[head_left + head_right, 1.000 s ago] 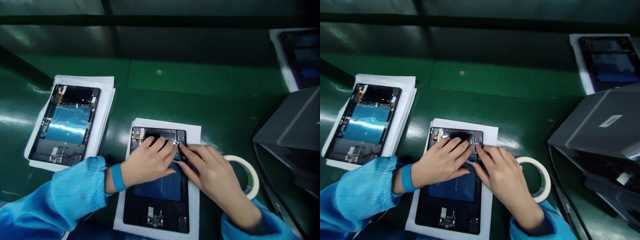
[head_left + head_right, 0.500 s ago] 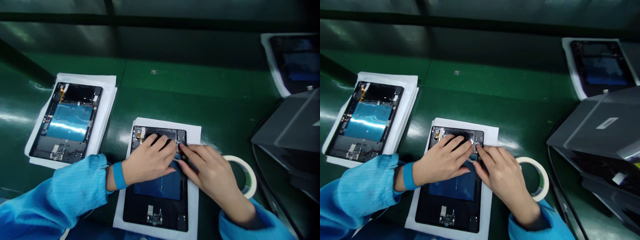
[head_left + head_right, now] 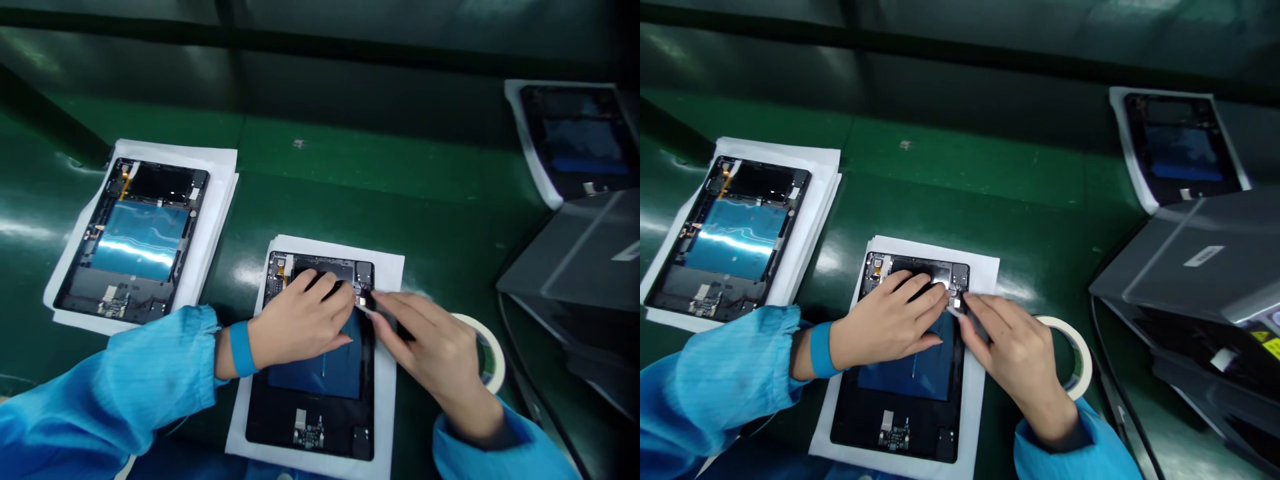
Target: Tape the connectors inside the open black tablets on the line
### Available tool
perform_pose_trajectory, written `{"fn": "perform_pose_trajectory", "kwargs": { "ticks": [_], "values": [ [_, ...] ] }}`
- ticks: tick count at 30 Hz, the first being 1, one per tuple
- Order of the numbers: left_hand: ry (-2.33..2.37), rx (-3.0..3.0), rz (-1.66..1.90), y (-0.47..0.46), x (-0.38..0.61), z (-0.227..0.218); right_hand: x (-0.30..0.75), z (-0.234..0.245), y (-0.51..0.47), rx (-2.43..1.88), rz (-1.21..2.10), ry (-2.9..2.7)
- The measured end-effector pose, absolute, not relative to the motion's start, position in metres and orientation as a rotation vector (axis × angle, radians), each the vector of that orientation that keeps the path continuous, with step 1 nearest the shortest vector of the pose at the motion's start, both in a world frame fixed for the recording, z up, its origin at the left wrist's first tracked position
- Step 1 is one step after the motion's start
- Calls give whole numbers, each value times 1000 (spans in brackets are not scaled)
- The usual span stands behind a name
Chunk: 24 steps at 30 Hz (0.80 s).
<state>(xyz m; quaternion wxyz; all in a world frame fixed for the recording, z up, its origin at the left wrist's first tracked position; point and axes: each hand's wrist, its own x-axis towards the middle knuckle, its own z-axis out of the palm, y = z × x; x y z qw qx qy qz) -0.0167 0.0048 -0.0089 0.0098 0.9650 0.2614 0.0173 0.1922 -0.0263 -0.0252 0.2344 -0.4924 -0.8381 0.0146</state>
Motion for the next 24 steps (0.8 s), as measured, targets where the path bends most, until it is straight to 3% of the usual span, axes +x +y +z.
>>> {"fn": "perform_pose_trajectory", "kwargs": {
  "ticks": [8, 24],
  "values": [
    [814, 3009, 97, 4, -17, -12, 184, -24, -21, -1469, -286, -2319],
    [813, 2985, 122, 5, -18, -12, 182, -30, -20, -1471, -240, -2353]
  ]
}}
